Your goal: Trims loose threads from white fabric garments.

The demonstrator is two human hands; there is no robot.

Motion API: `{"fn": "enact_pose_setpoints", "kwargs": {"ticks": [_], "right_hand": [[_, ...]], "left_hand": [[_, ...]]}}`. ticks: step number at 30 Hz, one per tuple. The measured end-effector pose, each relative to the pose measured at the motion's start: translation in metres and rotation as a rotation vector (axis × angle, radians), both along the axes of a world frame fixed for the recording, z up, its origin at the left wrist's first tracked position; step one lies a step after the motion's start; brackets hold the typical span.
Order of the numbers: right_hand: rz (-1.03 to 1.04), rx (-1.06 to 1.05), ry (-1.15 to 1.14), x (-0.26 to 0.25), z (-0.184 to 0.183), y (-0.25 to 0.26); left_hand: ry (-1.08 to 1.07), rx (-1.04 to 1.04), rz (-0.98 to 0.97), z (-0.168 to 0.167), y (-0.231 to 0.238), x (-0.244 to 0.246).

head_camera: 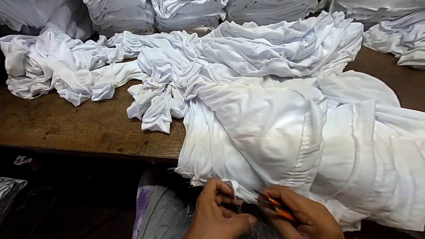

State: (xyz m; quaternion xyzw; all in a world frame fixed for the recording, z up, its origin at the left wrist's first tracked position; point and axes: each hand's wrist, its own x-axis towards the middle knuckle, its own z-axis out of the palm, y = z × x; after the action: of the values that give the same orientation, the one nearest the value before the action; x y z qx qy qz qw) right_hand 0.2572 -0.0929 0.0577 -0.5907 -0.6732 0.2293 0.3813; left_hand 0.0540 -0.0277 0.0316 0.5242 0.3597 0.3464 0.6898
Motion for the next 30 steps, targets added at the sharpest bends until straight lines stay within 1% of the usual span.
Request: {"fn": "enact_pose_setpoints", "kwargs": {"ticks": [2,3,6,8,11,13,15,18,20,21,24,27,28,30], "right_hand": [[-0.071,-0.006,0.038,-0.001,-0.011,0.003],[-0.090,-0.001,0.044,-0.001,-0.014,0.005],[-0.086,0.020,-0.010,0.002,-0.022,0.007],[-0.044,0.017,-0.174,0.003,-0.024,0.005],[-0.004,0.033,-0.462,0.001,-0.029,0.002],[0.003,0.067,-0.527,-0.001,-0.031,0.002],[0.035,0.092,-0.476,-0.005,-0.026,0.003],[0.114,0.137,-0.316,-0.019,-0.004,0.013],[0.137,0.169,-0.254,-0.027,0.011,0.023],[0.143,0.183,-0.245,-0.028,0.012,0.029],[0.160,0.181,-0.220,-0.025,0.002,0.038],[0.181,0.115,-0.064,-0.022,-0.003,0.026],[0.173,0.109,-0.042,-0.023,-0.004,0.022],[0.146,0.118,-0.070,-0.025,-0.006,0.017]], "left_hand": [[0.152,-0.082,0.064,-0.023,0.006,0.006],[0.176,-0.131,0.074,-0.033,0.010,0.007],[0.081,-0.267,0.054,-0.050,0.017,0.008],[0.007,-0.332,0.017,-0.050,0.019,0.009],[-0.038,-0.342,-0.036,-0.045,0.017,0.002],[-0.081,-0.283,-0.075,-0.038,0.015,-0.012],[-0.130,-0.180,-0.045,-0.025,0.013,-0.031],[-0.180,0.042,0.060,0.007,0.021,-0.061],[-0.181,0.167,0.087,0.025,0.027,-0.070],[-0.172,0.198,0.088,0.030,0.029,-0.071],[-0.145,0.188,0.080,0.022,0.025,-0.062],[-0.196,0.072,0.084,0.011,0.008,-0.048],[-0.218,0.034,0.091,0.010,0.002,-0.044],[-0.273,-0.015,0.099,0.009,-0.002,-0.040]]}}
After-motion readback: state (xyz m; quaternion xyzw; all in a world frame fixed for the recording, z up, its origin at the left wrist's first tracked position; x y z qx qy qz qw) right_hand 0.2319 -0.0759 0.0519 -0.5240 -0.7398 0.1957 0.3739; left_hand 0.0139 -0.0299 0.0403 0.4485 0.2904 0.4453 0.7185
